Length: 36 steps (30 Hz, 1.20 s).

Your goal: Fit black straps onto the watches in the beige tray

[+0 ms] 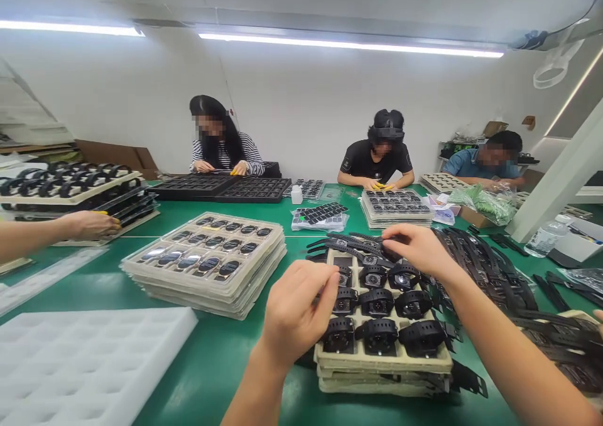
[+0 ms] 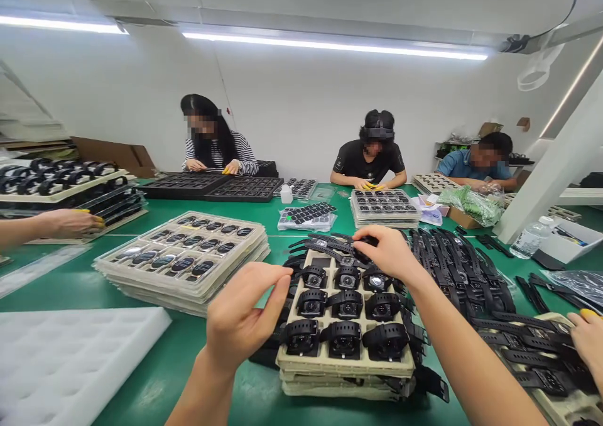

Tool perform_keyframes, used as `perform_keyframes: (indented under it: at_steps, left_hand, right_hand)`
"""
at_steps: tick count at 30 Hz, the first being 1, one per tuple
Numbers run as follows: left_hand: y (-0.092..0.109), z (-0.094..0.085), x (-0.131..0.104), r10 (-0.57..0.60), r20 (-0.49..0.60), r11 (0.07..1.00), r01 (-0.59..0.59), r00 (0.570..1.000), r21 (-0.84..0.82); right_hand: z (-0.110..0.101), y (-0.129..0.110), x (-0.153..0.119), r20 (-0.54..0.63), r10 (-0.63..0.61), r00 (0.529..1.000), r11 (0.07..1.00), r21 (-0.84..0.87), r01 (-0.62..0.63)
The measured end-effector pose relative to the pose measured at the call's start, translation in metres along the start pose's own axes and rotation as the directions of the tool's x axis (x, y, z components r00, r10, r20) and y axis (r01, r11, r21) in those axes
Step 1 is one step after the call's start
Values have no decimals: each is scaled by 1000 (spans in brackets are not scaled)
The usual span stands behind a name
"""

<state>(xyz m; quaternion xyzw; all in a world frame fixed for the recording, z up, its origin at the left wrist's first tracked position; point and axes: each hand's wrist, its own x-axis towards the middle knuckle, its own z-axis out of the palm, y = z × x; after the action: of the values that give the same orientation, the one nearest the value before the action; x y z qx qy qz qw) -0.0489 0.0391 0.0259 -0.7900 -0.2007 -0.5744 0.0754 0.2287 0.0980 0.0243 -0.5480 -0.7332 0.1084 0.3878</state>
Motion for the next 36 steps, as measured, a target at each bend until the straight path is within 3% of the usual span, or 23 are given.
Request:
perform_keyframes:
  at_steps: [3, 7, 10, 14, 20, 23, 27, 32, 36]
  left_hand:
    - [-1, -9, 1, -56, -51, 998, 57, 997, 16]
    - [0, -14, 1, -55, -35, 998, 55, 998, 1]
    - [-1, -15, 2, -80, -35, 997, 79, 996, -14]
    - [-2, -18, 3, -96, -54, 995, 95, 994, -32]
    - [0, -18, 3, -94, -52, 994, 91, 994, -56]
    - [1, -17, 2, -85, -52, 995, 82, 995, -63]
    - [3, -17, 2, -69, -41, 994, 65, 997, -90]
    - [5, -16, 3, -29, -18, 995, 27, 999, -101]
    - [2, -12, 4, 34, -18, 995, -36, 999, -94]
  right_hand:
    - [38, -14, 38, 196, -66, 978, 997, -15, 70]
    - [91, -23, 67, 452, -134, 882, 985, -39, 170]
    - [106, -20, 75, 573, -129, 809, 972, -88, 218]
    - [99, -16, 80, 663, -93, 742, 956, -149, 254]
    - [90, -32, 81, 719, -49, 693, 928, -224, 298]
    - [76, -38, 75, 683, -19, 730, 911, -289, 294]
    - [45, -28, 63, 580, 196, 791, 860, -490, 146]
    - [30, -17, 44, 461, 414, 785, 788, -613, -55]
    - [28, -18, 41, 401, 471, 786, 767, -626, -141]
